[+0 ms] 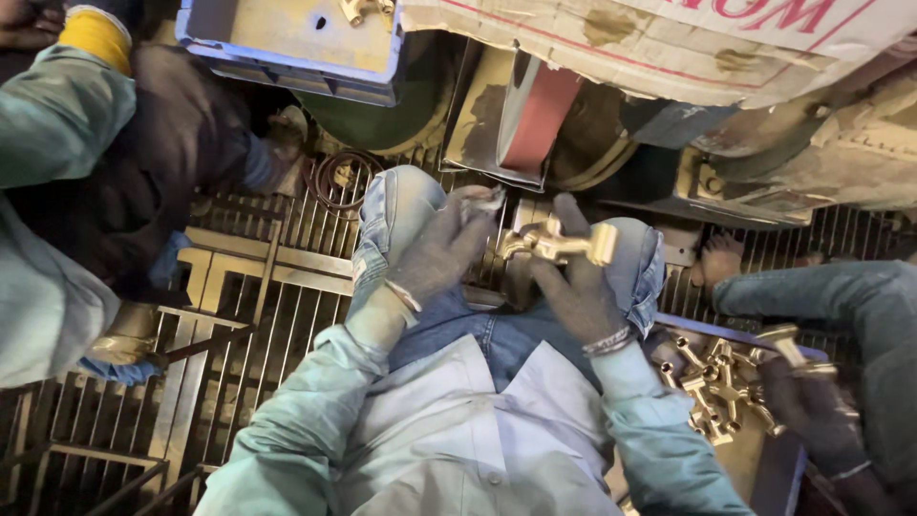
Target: The person repeatedly presses small brass-colored metal fittings against a rotating sanding belt to smooth their surfaces. They handle the parts one at a time, rotating them to contact different sides, and place the finished pieces into a blue bin.
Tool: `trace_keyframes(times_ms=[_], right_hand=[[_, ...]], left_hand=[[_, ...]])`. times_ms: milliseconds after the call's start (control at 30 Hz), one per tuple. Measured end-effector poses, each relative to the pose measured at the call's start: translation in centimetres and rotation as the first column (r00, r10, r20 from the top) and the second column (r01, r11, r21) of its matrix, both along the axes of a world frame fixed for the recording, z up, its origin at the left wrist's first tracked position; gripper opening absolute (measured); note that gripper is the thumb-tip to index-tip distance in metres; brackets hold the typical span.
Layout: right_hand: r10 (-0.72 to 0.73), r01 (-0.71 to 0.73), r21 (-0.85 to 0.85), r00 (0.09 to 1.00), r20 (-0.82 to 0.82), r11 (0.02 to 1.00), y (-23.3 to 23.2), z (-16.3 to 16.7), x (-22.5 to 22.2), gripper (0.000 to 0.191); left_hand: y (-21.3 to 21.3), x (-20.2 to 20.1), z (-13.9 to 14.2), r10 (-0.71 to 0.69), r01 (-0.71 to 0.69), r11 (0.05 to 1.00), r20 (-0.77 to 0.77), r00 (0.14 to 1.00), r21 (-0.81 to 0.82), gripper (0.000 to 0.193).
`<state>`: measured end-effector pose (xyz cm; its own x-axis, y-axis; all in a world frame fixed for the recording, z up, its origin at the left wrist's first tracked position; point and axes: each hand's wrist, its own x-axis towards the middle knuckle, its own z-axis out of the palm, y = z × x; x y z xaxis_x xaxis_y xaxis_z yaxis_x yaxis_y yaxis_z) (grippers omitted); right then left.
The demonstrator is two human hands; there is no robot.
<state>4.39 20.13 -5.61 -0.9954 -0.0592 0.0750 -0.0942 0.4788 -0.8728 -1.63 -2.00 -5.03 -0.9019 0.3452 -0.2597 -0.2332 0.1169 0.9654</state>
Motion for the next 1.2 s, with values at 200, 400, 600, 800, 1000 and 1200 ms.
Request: trace_keyframes(times_ms=[200, 400, 600, 800, 1000, 1200], right_hand=[[0.034, -0.037, 0.067, 0.998, 0.049, 0.997, 1.3, -1.8, -5.1, 0.072], [-0.02, 0.021, 0.07, 1.0, -0.019, 0.997, 1.7, -3.6, -7.2, 0.056], [-0.056, 0.054, 0.021, 0.988, 0.142, 0.998, 1.6, -4.2, -10.4, 0.045], [-0.082, 0.131, -0.126, 0.938, 0.337, 0.983, 1.8, -5.7, -12.4, 0.049], [-0.056, 0.06, -0.015, 0.979, 0.194, 0.998, 2.3, -6.2, -13.1, 0.039], [-0.107, 0.103, 0.03, 0.972, 0.209, 0.994, 2.0, -5.9, -13.7, 0.034]], left_hand=[[2.6, -3.7, -2.3, -0.254, 0.245, 0.967, -0.346, 0.903, -0.072, 0.041], [4.5, -5.1, -4.9, -0.122, 0.098, 0.974, 0.106, 0.987, 0.205, 0.037], [4.9, -7.5, -5.8, -0.024, -0.051, 0.971, 0.308, 0.951, 0.233, 0.024], [5.8, -8.3, -8.2, 0.007, -0.145, 0.889, 0.304, 0.953, 0.434, 0.022], [5.7, -8.8, -9.1, 0.001, -0.113, 0.912, 0.273, 0.962, 0.394, 0.027], [6.0, -9.3, -9.1, 0.037, -0.146, 0.923, 0.295, 0.955, 0.356, 0.039]])
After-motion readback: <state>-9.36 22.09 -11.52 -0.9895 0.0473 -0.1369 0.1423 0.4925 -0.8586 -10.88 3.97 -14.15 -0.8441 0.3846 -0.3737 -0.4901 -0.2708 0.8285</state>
